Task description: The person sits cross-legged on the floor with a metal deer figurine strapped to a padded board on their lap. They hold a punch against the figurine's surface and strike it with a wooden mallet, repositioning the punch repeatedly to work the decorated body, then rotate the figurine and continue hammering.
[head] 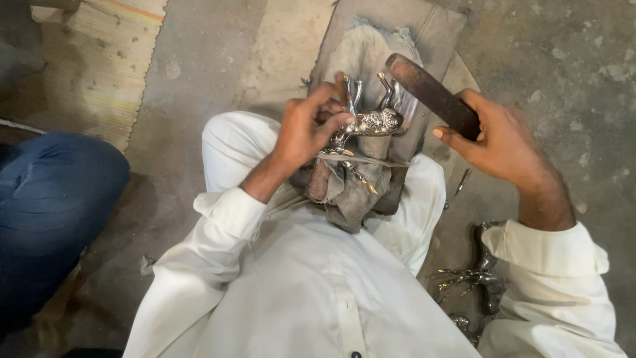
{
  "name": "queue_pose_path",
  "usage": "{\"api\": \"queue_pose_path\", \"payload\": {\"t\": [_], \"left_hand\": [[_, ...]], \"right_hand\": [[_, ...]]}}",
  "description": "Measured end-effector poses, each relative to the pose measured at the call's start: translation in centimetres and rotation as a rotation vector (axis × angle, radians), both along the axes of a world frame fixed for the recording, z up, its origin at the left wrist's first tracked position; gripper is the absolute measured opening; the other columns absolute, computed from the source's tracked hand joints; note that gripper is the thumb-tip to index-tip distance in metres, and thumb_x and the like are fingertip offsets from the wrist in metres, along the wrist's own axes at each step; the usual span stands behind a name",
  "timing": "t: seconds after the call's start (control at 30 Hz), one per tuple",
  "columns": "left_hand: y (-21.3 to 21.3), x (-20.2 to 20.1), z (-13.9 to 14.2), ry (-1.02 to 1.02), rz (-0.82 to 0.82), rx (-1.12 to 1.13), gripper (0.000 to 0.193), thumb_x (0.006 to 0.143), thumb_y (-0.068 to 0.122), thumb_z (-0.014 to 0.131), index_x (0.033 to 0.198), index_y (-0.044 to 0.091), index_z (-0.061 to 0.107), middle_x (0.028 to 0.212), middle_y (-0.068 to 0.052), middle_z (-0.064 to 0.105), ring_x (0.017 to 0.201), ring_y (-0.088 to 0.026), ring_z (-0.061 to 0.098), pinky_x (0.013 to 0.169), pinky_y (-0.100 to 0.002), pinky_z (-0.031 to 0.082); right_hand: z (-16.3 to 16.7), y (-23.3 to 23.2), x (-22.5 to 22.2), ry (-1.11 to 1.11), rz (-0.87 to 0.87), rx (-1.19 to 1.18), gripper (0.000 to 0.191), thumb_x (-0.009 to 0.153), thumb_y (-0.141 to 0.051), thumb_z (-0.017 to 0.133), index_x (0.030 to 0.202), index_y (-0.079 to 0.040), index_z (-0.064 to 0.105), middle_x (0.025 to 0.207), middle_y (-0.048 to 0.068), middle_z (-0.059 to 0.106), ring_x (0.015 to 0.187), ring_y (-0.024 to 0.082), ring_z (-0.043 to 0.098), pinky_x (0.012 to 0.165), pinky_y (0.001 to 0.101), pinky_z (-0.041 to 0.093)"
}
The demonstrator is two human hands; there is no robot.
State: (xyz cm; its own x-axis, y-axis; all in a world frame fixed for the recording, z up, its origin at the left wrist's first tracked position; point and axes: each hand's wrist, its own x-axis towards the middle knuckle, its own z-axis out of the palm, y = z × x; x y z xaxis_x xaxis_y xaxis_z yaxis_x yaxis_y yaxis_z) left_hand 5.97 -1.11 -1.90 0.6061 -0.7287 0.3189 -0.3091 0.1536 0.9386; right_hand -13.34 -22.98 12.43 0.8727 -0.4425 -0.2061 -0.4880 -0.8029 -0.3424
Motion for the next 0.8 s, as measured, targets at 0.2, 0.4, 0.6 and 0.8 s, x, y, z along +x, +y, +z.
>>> {"api": "queue_pose_path", "payload": {"t": [0.2, 0.4, 0.6, 0.8], "left_hand": [[-1.7, -0.4, 0.7, -0.367, -0.147, -0.09, 0.029, 0.095, 0.008, 0.079, 0.121, 0.006, 0.067, 0.101, -0.011, 0.077, 0.088, -0.026, 0.077, 0.074, -0.035, 0.06], [-1.2, -0.6, -0.4, -0.334, -0.224, -0.066, 0.04, 0.088, -0.008, 0.066, 0.126, 0.004, 0.065, 0.099, -0.01, 0.077, 0.09, -0.022, 0.08, 0.071, -0.034, 0.06], [-1.4, -0.5, -1.5, -0.551, -0.154, -0.004, 0.023, 0.093, -0.001, 0.079, 0.111, 0.006, 0.067, 0.097, -0.013, 0.074, 0.082, -0.028, 0.074, 0.067, -0.039, 0.057], [-1.5, -0.5, -1.0, -0.392, -0.187, 0.026, 0.022, 0.093, -0.004, 0.076, 0.113, 0.003, 0.069, 0.089, -0.013, 0.074, 0.073, -0.026, 0.073, 0.064, -0.038, 0.057]], "right_hand": [[-0.9, 1.0, -1.8, -0.194, 0.028, -0.132, 0.032, 0.09, -0.022, 0.084, 0.113, -0.006, 0.068, 0.08, 0.013, 0.068, 0.068, 0.025, 0.066, 0.063, 0.0397, 0.048], [-1.5, 1.3, -3.7, -0.623, 0.194, -0.445, 0.029, 0.09, -0.001, 0.079, 0.115, -0.004, 0.065, 0.098, 0.016, 0.068, 0.088, 0.033, 0.068, 0.079, 0.0413, 0.053], [-0.5, 1.7, -3.9, -0.471, 0.278, -0.734, 0.035, 0.084, -0.004, 0.078, 0.117, -0.012, 0.071, 0.09, 0.007, 0.064, 0.082, 0.028, 0.064, 0.073, 0.0403, 0.049], [1.2, 2.5, -3.4, -0.367, 0.296, -0.795, 0.032, 0.08, -0.004, 0.08, 0.11, -0.011, 0.071, 0.092, 0.007, 0.063, 0.082, 0.029, 0.061, 0.07, 0.0411, 0.045]]}}
